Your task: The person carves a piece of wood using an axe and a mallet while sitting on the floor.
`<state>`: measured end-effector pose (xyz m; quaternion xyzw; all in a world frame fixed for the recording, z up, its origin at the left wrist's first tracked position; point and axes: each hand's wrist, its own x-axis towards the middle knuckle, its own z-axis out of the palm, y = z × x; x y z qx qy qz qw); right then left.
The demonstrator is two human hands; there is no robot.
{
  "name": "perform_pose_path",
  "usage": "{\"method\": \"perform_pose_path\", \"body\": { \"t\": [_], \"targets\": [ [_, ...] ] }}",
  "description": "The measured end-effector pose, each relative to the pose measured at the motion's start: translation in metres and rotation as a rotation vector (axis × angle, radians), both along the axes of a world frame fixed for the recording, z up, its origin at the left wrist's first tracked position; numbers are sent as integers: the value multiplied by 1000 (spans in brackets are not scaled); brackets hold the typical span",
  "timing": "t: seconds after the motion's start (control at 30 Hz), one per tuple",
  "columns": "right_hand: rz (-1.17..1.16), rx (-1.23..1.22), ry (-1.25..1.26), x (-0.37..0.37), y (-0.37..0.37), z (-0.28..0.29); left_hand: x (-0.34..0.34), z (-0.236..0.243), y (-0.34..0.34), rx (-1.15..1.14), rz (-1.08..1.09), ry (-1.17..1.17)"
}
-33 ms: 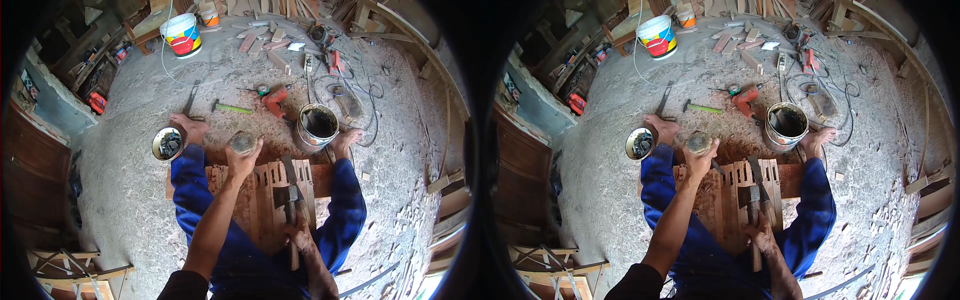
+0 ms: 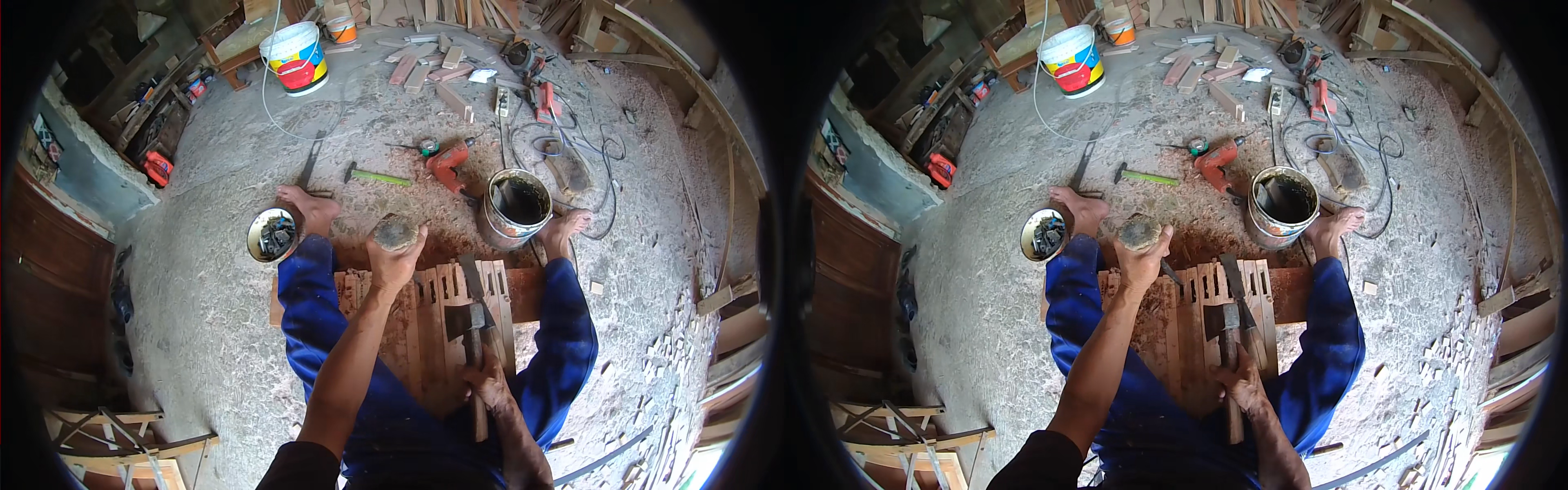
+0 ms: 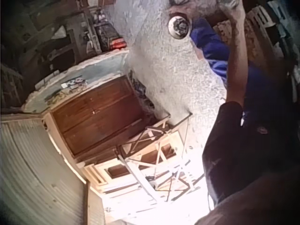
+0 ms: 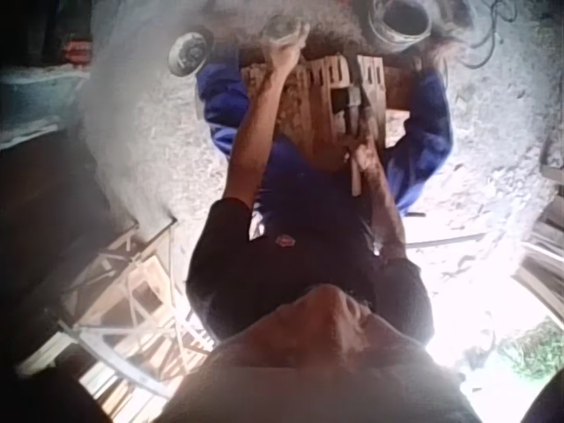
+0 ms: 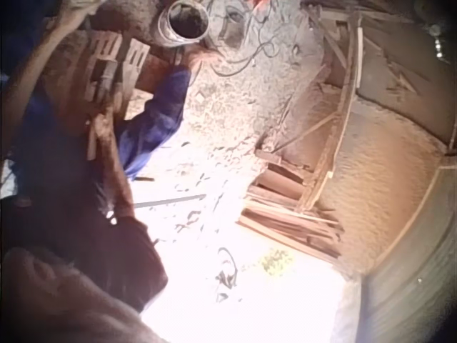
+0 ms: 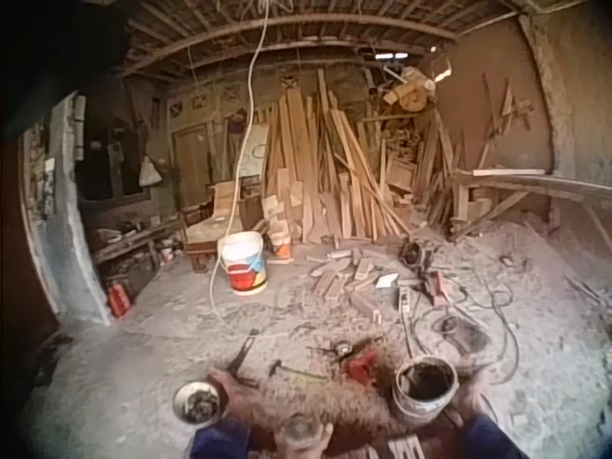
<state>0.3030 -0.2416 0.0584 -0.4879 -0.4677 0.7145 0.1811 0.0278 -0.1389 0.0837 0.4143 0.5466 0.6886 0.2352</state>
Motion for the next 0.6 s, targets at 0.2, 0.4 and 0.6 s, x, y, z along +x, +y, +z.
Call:
{"method": "perform_pose_path", "body": {
  "t": [0.2,0.4,0.6],
  "targets": [
    [30,64,-10,-1,-1,9,26,1,0,164,-12,199],
    [41,948,-231,-14,12,52,29,-34,-23,187,-17,710],
    [219,1517,-381,-28,32,125,26,-53,-26,121,-408,-249]
  ]
}}
